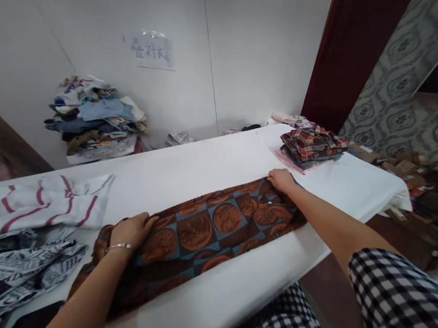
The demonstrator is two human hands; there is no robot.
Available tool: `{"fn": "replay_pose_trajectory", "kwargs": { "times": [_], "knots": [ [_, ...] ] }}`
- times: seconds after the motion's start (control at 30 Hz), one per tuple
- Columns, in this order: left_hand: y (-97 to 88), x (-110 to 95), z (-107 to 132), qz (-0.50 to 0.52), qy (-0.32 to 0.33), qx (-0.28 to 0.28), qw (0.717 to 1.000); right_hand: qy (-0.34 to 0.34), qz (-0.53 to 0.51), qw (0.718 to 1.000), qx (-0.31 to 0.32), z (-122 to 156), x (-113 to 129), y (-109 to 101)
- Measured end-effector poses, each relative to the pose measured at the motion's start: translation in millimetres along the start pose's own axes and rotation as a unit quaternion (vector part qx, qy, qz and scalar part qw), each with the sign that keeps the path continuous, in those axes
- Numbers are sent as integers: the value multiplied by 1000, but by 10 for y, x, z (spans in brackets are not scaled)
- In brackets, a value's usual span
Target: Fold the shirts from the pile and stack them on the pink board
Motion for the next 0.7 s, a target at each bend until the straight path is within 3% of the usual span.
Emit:
{"fn": "replay_pose_trajectory", "kwargs": {
  "times": [0.13, 0.23, 0.33, 0.4, 0.47, 0.53, 0.6, 0.7],
  "knots": [
    [59, 55, -68, 51, -17, -1, 999, 22, -9, 999, -26, 44, -28, 92],
    [4, 27, -111, 58, 10, -59, 997, 18, -23, 999, -35, 51, -61, 106],
    [-91, -150, -26, 63, 62, -145, 985, 17, -41, 998, -47, 42, -75, 56],
    [-90, -343, 92, 83, 106, -165, 977, 16, -50, 996, -65, 57, -10, 0],
    [-8, -548, 219, 92, 152, -158, 971, -24, -78, 992, -100, 114, 160, -49],
    [139, -700, 311, 81, 173, -129, 973, -107, -113, 980, -122, 215, 418, -54],
    [304, -764, 339, 67, 168, -89, 980, -185, -129, 970, -86, 328, 681, 18],
    [478, -739, 289, 53, 150, -45, 986, -201, -126, 971, 15, 438, 907, 190]
  ]
}}
Point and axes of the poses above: each hand's wrist, its own z-axis away from the middle knuckle, its own y-axis out of the palm, x = y × z, the point moved 3 cm from there along -z, towards the middle knuckle, and after that the axes turned 7 degrees about x, right-handed, at the moved point
